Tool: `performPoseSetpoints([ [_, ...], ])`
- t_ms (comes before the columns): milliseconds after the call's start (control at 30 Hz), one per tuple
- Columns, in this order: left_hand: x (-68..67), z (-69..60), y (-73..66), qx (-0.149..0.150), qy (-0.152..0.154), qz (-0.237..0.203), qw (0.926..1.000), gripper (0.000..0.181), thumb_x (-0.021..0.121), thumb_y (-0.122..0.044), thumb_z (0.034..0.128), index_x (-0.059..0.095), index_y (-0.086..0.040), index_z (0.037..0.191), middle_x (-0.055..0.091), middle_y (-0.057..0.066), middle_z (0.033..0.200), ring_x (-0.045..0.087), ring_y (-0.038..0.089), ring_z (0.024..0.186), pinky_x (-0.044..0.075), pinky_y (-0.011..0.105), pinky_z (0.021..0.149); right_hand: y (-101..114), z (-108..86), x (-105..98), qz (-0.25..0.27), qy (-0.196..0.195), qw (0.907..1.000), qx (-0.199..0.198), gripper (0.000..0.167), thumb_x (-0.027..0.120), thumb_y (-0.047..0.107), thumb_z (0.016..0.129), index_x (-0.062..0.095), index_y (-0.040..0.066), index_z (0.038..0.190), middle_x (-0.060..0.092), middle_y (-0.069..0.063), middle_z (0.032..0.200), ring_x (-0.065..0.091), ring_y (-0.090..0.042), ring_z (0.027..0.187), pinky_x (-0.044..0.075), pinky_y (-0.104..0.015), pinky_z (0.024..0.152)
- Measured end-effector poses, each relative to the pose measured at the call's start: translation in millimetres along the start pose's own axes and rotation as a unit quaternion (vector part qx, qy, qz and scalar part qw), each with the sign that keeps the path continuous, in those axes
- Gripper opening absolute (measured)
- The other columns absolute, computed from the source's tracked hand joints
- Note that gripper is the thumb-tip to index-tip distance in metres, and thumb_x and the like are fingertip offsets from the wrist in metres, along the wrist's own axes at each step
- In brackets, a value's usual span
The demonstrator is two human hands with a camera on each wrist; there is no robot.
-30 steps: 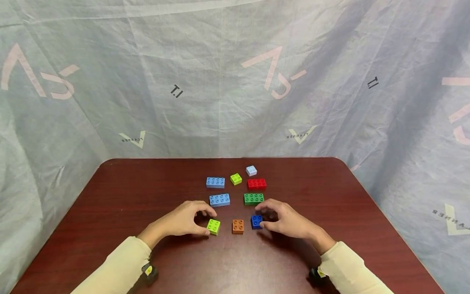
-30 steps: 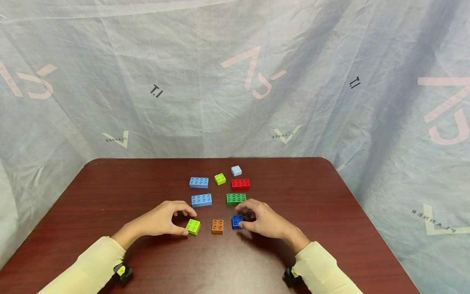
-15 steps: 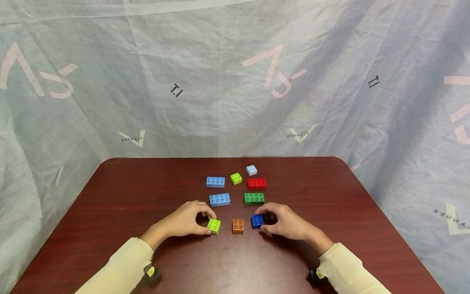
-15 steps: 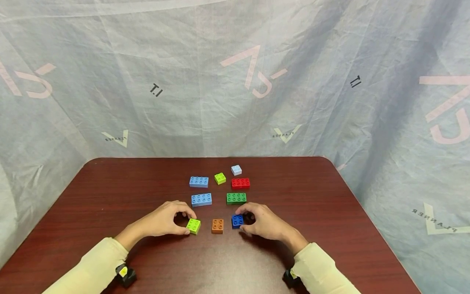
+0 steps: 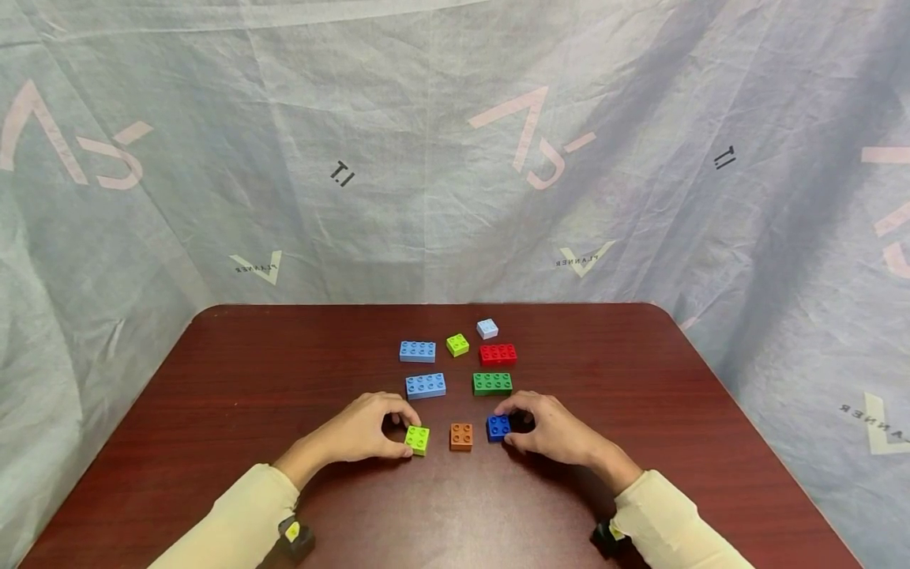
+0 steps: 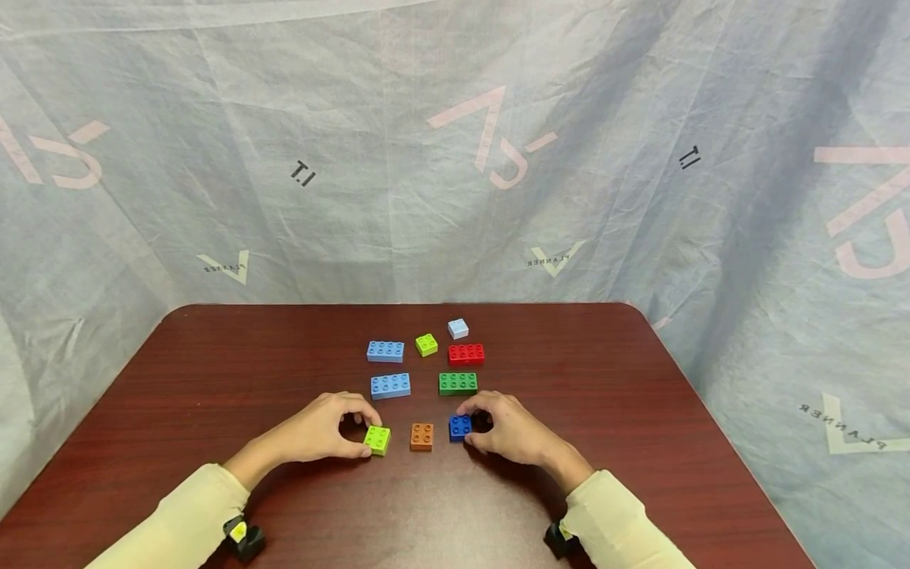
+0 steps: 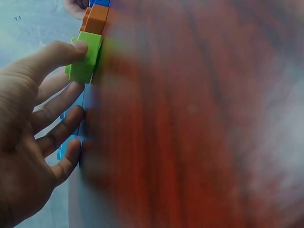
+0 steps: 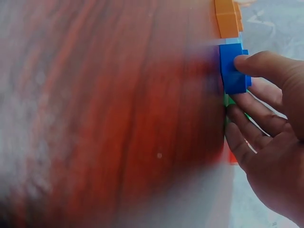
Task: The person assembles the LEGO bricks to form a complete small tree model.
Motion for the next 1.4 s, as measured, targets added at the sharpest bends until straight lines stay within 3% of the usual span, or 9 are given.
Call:
performPoseSetpoints([
  [333,7.4,-6.8,-18.2,-0.009,-0.012,-0.020,0.9997,0.030,0.090,-0.032,0.0767,0.074,-0.027,0.101,0.069,-0.013,0.094,0.062,0.008,0.089,0.053,0.026,0.080,11.7,-3.5,-7.3,0.017,-0.054,0.9984,-0.009,0.036,0.082,0.011,0.086,0.071,0.020,0.119,0.071,0.007,0.111,0.068,-0.017,0.101,0.057,-0.031,0.088],
  [500,13.8,-9.3,-28.5,-0.023,-0.035,-0.014,0.9990,0.031,0.091,-0.033,0.0753,0.074,-0.027,0.101,0.069,-0.012,0.093,0.062,0.008,0.087,0.051,0.023,0.077,27.2,-7.3,-6.9,0.065,-0.050,0.9966,0.004,0.036,0.081,0.012,0.088,0.071,0.021,0.121,0.069,0.005,0.113,0.069,-0.022,0.097,0.059,-0.030,0.079],
  [767,22.8,-14.8,-44.6,-0.036,-0.038,-0.014,0.9985,0.030,0.091,-0.036,0.0754,0.074,-0.029,0.099,0.068,-0.017,0.093,0.060,0.005,0.084,0.048,0.022,0.073,55.3,-14.5,3.7,0.113,-0.035,0.9928,-0.021,0.036,0.080,0.010,0.088,0.071,0.022,0.122,0.069,0.002,0.115,0.069,-0.022,0.091,0.059,-0.026,0.071],
  [933,27.3,-18.6,-50.7,-0.034,-0.048,-0.011,0.9982,0.030,0.091,-0.035,0.0734,0.074,-0.027,0.097,0.068,-0.018,0.091,0.060,0.004,0.082,0.047,0.020,0.072,68.1,-18.8,13.5,0.103,-0.038,0.9925,-0.053,0.036,0.081,0.009,0.087,0.072,0.021,0.120,0.071,0.004,0.113,0.068,-0.025,0.094,0.059,-0.030,0.072],
  [1100,33.0,-20.7,-54.8,-0.025,-0.069,0.008,0.9973,0.033,0.093,-0.036,0.0703,0.074,-0.028,0.096,0.069,-0.019,0.089,0.059,0.000,0.080,0.044,0.021,0.074,75.0,-19.6,25.5,0.090,-0.038,0.9922,-0.077,0.036,0.081,0.008,0.087,0.072,0.019,0.119,0.072,0.006,0.116,0.069,-0.015,0.100,0.059,-0.030,0.083],
  [1233,37.9,-21.6,-58.0,-0.023,-0.067,0.017,0.9973,0.033,0.092,-0.037,0.0706,0.074,-0.028,0.097,0.068,-0.019,0.088,0.059,-0.003,0.080,0.043,0.025,0.078,77.2,-19.6,34.0,0.090,-0.032,0.9927,-0.074,0.034,0.081,0.009,0.088,0.071,0.020,0.119,0.072,0.007,0.116,0.068,-0.008,0.105,0.060,-0.032,0.090],
  [1400,44.0,-23.9,-60.3,-0.044,-0.058,0.023,0.9971,0.034,0.092,-0.042,0.0714,0.073,-0.029,0.097,0.067,-0.018,0.089,0.057,-0.004,0.082,0.039,0.030,0.080,76.6,-21.6,42.2,0.087,-0.027,0.9949,-0.045,0.031,0.080,0.018,0.091,0.072,0.024,0.120,0.071,0.009,0.114,0.068,-0.011,0.100,0.059,-0.030,0.087],
])
Point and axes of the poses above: each hand's wrist, its own z-axis towards the middle knuckle, its own x-axis out of the palm, y = z × x, the point moved 3 cm from there along z, towards the middle knuckle
